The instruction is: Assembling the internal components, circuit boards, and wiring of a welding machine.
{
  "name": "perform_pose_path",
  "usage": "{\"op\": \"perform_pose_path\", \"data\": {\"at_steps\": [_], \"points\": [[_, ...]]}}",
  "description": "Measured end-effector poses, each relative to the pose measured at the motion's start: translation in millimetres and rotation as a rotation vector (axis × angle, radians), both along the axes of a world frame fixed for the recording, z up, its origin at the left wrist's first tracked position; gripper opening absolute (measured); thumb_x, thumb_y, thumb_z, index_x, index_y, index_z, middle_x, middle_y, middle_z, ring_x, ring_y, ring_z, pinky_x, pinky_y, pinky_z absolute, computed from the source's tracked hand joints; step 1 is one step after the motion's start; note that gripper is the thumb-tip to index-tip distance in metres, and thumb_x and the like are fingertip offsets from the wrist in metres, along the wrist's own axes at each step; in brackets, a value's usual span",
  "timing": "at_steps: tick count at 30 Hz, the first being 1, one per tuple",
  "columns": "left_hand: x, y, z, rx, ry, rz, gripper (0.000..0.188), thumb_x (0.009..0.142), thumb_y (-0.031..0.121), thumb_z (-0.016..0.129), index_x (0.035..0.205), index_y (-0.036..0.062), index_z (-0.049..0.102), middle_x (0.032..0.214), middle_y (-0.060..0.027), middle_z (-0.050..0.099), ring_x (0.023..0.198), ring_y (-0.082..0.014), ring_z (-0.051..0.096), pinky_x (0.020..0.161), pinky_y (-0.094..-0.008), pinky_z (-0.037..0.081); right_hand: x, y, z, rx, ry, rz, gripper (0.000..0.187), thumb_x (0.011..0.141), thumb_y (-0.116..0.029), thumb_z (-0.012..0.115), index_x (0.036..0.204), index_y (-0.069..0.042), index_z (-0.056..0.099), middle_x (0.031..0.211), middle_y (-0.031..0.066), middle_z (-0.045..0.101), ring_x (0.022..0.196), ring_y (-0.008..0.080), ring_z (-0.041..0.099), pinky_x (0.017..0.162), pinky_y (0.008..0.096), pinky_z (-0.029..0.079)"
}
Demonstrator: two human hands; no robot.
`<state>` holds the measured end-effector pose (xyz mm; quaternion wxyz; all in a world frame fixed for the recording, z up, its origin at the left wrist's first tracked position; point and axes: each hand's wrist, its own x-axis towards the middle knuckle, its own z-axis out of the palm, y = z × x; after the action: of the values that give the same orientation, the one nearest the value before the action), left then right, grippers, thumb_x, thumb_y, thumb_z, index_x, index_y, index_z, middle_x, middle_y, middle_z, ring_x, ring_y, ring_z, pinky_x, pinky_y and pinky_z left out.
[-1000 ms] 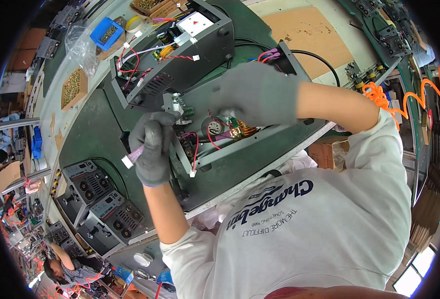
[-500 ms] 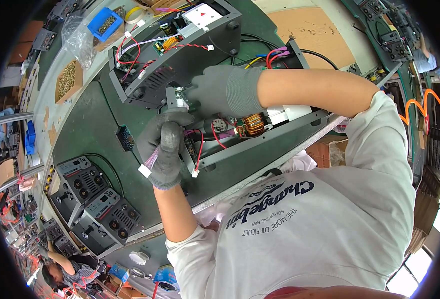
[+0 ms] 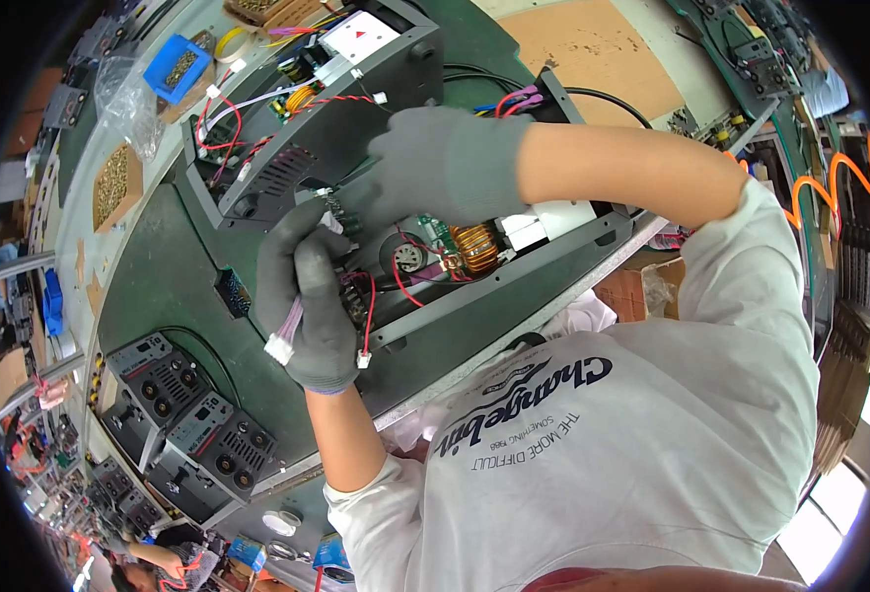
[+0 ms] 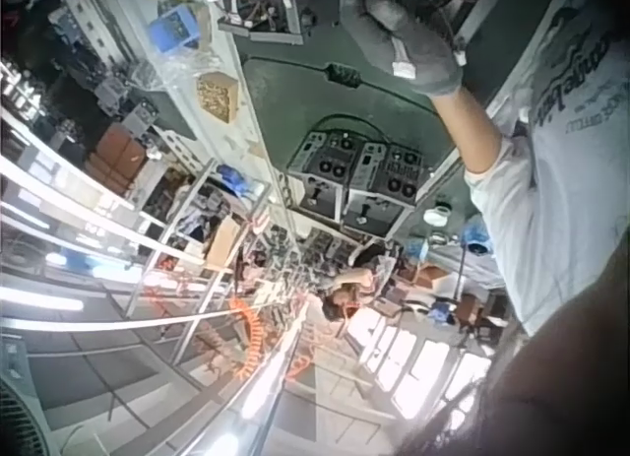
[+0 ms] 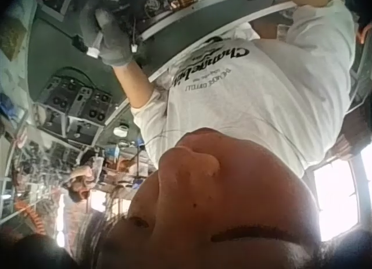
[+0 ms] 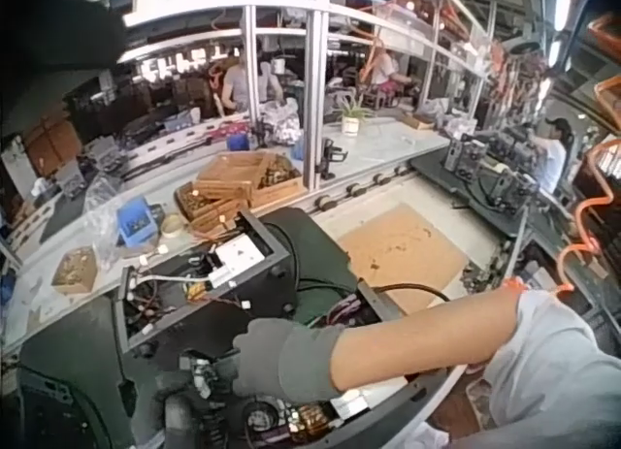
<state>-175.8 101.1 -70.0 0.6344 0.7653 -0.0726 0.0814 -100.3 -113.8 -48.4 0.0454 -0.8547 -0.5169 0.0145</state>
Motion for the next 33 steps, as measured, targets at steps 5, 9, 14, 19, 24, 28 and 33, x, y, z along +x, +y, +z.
{"op": "perform_pose_path", "data": {"at_steps": [5,9,14,19,24,28,33], "points": [[-4.2,3.0,-10.0,0.094,0.008,0.021,0.047,0.099,0.033,0.060,0.126,-0.0046,0.061,0.086,-0.0038,0.064,0.068,-0.0062,0.047,0.062,-0.0222,0.035,5.5,33.6,-17.4,-0.345,0.120,0.102,0.023,0.085,-0.018,0.064,0.106,-0.021,0.072,0.091,0.0052,0.068,0.080,0.0279,0.069,0.065,0.0404,0.053],[-3.7,5.7,-18.1,0.060,-0.002,0.016,0.051,0.098,0.035,0.062,0.130,-0.0046,0.059,0.087,-0.0036,0.064,0.070,-0.0070,0.049,0.064,-0.0222,0.037,-3.0,27.1,-19.2,-0.200,0.134,-0.064,0.014,0.083,-0.018,0.066,0.096,-0.019,0.072,0.084,0.0060,0.068,0.077,0.0262,0.069,0.059,0.0409,0.053],[-7.1,-17.7,1.2,-0.168,0.032,0.031,0.061,0.094,0.027,0.071,0.142,-0.0026,0.048,0.102,-0.0057,0.066,0.079,-0.0113,0.056,0.074,-0.0273,0.047,-15.9,6.5,2.1,0.411,0.068,-0.089,0.020,0.082,-0.023,0.069,0.101,-0.019,0.066,0.077,0.0027,0.065,0.070,0.0265,0.067,0.057,0.0409,0.051],[-5.5,-9.9,3.1,0.489,-0.055,-0.188,0.068,0.083,0.008,0.069,0.148,-0.0004,0.047,0.104,-0.0095,0.067,0.083,-0.0142,0.065,0.081,-0.0294,0.052,-29.4,6.8,14.5,0.357,0.076,-0.145,0.022,0.081,-0.025,0.070,0.102,-0.020,0.068,0.075,0.0030,0.063,0.070,0.0271,0.066,0.056,0.0408,0.050],[-21.1,-1.1,6.2,0.140,0.173,-0.199,0.054,0.087,0.005,0.065,0.139,-0.0022,0.057,0.102,-0.0116,0.071,0.087,-0.0118,0.066,0.092,-0.0298,0.049,-9.5,-5.7,26.5,0.343,0.232,-0.342,0.010,0.080,-0.024,0.070,0.087,-0.017,0.072,0.078,0.0033,0.063,0.076,0.0269,0.067,0.062,0.0436,0.052],[-28.1,12.7,-11.0,-0.071,-0.026,-0.243,0.048,0.097,0.029,0.069,0.130,-0.0039,0.061,0.080,-0.0107,0.074,0.085,-0.0109,0.065,0.094,-0.0329,0.048,-4.1,-5.5,-3.5,0.042,0.365,0.061,0.020,0.080,-0.021,0.065,0.095,-0.013,0.075,0.079,0.0111,0.069,0.078,0.0315,0.069,0.067,0.0447,0.054],[-35.5,6.9,-11.4,-0.218,0.132,-0.078,0.059,0.099,0.036,0.066,0.140,-0.0040,0.052,0.090,-0.0124,0.074,0.089,-0.0157,0.064,0.095,-0.0360,0.044,-5.1,3.2,8.4,-0.223,0.579,0.174,0.022,0.078,-0.019,0.063,0.093,-0.010,0.076,0.082,0.0131,0.070,0.078,0.0314,0.068,0.069,0.0453,0.054]]}}
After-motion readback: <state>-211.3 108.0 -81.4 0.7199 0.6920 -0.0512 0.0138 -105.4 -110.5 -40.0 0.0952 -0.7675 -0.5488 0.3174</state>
